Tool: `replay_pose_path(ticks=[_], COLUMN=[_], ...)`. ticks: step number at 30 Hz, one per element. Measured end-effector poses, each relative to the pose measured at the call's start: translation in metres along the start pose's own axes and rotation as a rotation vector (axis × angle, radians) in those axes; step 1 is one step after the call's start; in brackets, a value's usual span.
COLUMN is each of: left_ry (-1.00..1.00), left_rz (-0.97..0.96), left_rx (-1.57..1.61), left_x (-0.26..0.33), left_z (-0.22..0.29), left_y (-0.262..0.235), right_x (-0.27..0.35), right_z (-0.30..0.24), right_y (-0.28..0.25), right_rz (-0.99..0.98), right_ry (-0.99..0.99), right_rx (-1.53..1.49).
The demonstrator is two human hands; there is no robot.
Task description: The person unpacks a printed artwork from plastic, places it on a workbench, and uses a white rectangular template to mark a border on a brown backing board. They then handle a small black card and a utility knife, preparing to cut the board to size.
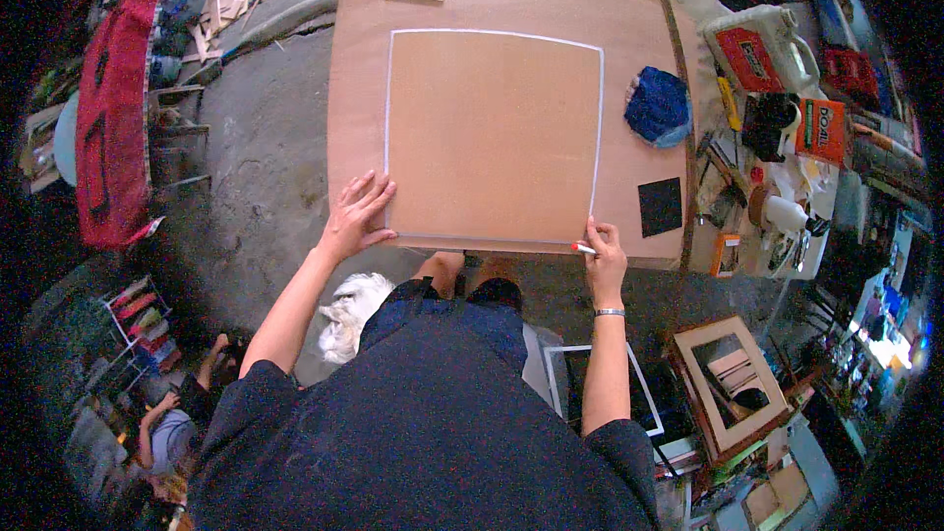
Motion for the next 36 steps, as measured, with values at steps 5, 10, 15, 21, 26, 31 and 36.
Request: replay_pose_path(ticks=[5, 10, 15, 21, 26, 31, 36], left_ry=[-0.015, -0.124, -0.165, 0.086, 0.062, 0.074, 0.12], left_rz=[-0.014, 0.062, 0.205, -0.31, -0.428, -0.691, -0.733], left_rx=[-0.009, 0.07, 0.384, 0.791, 0.951, 1.017, 1.314], left_x=[0.002, 0.006, 0.013, -0.025, -0.034, -0.051, -0.058], left_z=[-0.002, 0.003, 0.042, 0.188, 0.196, 0.215, 0.218], left_y=[0.002, -0.013, -0.033, -0.017, -0.01, -0.005, -0.008], right_x=[-0.002, 0.008, 0.047, 0.041, 0.029, 0.01, -0.019], right_z=[-0.002, -0.006, -0.026, -0.157, -0.167, -0.16, -0.168], right_y=[0.001, -0.019, -0.053, -0.047, -0.059, -0.071, -0.094], right_rz=[-0.015, 0.21, 0.058, -0.407, -0.528, -0.635, -0.667], right_ry=[-0.025, -0.136, 0.185, 0.056, 0.066, 0.168, -0.066], right_rx=[0.011, 0.094, -0.343, -0.99, -1.053, -1.093, -1.012])
Point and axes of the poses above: each hand's wrist, its own x-axis away from the middle knuckle, its own y-axis out of the palm, z = x × y, the point moved 6 cm from there along -x, towards the middle knuckle, and after that the axes turned 4 degrees about x, right-handed, at the moved point
